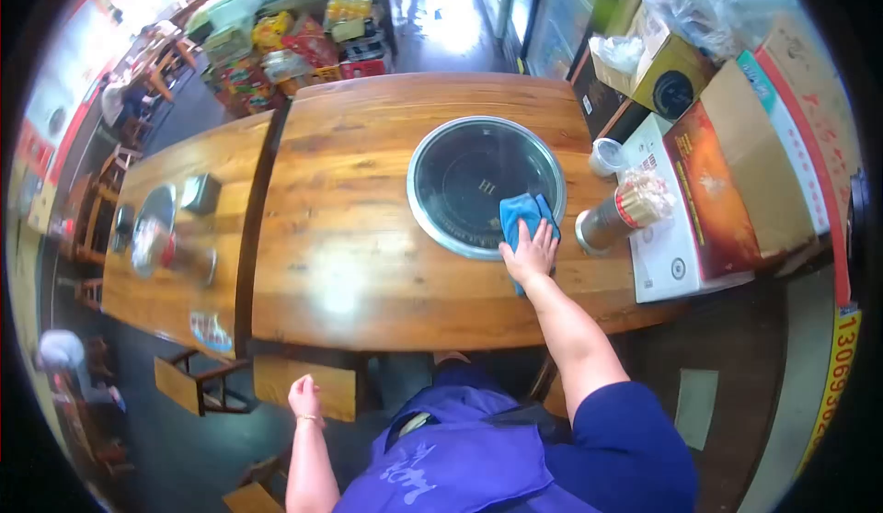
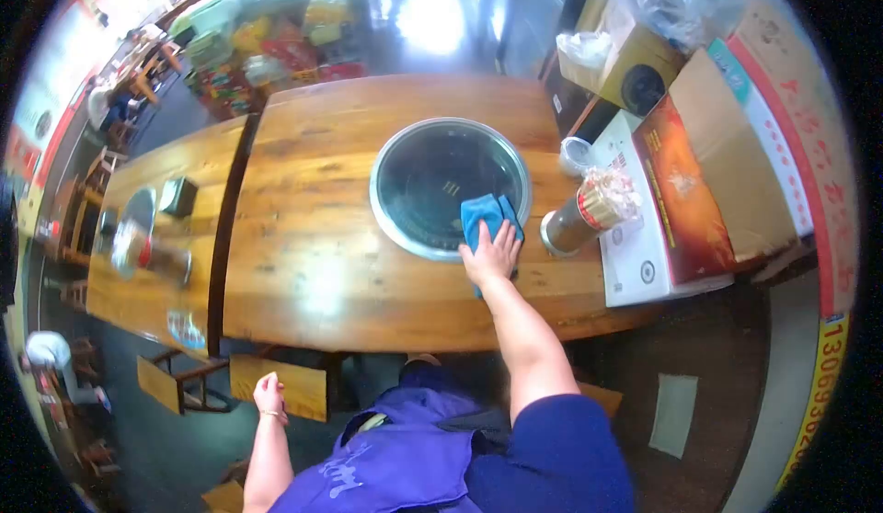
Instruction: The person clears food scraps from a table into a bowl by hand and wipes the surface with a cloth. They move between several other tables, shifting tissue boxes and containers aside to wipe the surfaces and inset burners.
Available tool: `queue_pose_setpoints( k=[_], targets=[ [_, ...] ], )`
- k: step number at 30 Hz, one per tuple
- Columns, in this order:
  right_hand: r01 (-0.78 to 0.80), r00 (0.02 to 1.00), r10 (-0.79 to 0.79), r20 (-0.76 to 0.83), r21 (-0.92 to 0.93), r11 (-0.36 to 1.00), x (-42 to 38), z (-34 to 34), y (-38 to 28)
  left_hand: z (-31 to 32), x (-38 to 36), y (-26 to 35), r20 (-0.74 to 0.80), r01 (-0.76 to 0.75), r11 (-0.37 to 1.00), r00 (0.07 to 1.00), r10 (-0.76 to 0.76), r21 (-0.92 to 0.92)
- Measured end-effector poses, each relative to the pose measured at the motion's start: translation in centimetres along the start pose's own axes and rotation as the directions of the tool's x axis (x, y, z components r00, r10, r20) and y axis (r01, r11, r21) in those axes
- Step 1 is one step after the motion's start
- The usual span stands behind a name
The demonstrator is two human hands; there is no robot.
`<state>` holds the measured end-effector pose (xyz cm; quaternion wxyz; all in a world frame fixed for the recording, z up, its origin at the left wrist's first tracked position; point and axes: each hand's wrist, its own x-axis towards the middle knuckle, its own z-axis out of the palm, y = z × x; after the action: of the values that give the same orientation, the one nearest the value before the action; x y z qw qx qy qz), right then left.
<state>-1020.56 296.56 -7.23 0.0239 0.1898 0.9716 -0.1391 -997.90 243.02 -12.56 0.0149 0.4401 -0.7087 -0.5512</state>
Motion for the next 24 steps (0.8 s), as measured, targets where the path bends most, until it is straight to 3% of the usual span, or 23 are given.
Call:
queue_pose_setpoints(
  k=[4,6,7,9,10,13,15,17,19,21,23,24],
  targets=[
    [-0.057,0.974,0.051,-0.223,-0.022,0.998,14.9,2.5,-0.3,3.6,4.7,8.0,-0.137,0.281,0.958,0.948,-0.286,-0.056],
    [-0.078,0.949,0.069,-0.307,-0.016,0.997,23.3,3.2,-2.0,4.2,8.8,10.3,-0.196,0.403,0.906,0.885,-0.421,-0.126],
    [-0.074,0.931,0.07,-0.359,0.003,0.997,26.2,3.0,-3.1,4.6,10.6,10.3,-0.303,0.441,0.885,0.831,-0.466,-0.15],
    [0.125,0.935,-0.122,-0.334,-0.014,0.992,29.0,3.1,-7.6,5.2,14.2,8.1,-0.499,0.51,0.838,0.683,-0.533,-0.196],
    [0.302,0.909,-0.292,-0.296,-0.011,0.953,28.2,3.2,-9.9,4.9,16.2,6.0,-0.503,0.526,0.786,0.607,-0.615,-0.326],
    [0.72,0.681,-0.691,-0.24,0.048,0.693,22.0,4.5,-14.5,9.5,13.1,11.3,-0.442,0.388,0.742,0.619,-0.649,-0.547],
    [0.815,0.567,-0.822,-0.061,0.189,0.548,15.3,3.3,-14.5,7.2,15.8,6.8,-0.366,0.417,0.721,0.656,-0.66,-0.553],
    [0.829,0.514,-0.857,-0.037,0.279,0.485,10.6,1.6,-11.5,6.0,16.9,5.1,-0.319,0.417,0.71,0.683,-0.657,-0.568],
    [0.795,0.555,-0.831,0.051,0.261,0.547,10.2,0.3,-7.6,7.7,14.9,8.7,-0.304,0.447,0.709,0.683,-0.664,-0.546],
    [0.717,0.689,-0.723,0.044,0.1,0.69,13.4,-1.2,-4.5,9.1,13.1,10.7,-0.291,0.454,0.706,0.687,-0.666,-0.544],
    [0.459,0.873,-0.469,-0.131,-0.098,0.883,19.3,-0.9,-1.2,9.0,13.6,10.3,-0.277,0.421,0.701,0.707,-0.651,-0.575],
    [0.338,0.888,-0.368,-0.277,-0.153,0.929,23.5,-0.5,0.8,8.6,14.0,9.4,-0.301,0.383,0.708,0.71,-0.636,-0.593]
  ],
)
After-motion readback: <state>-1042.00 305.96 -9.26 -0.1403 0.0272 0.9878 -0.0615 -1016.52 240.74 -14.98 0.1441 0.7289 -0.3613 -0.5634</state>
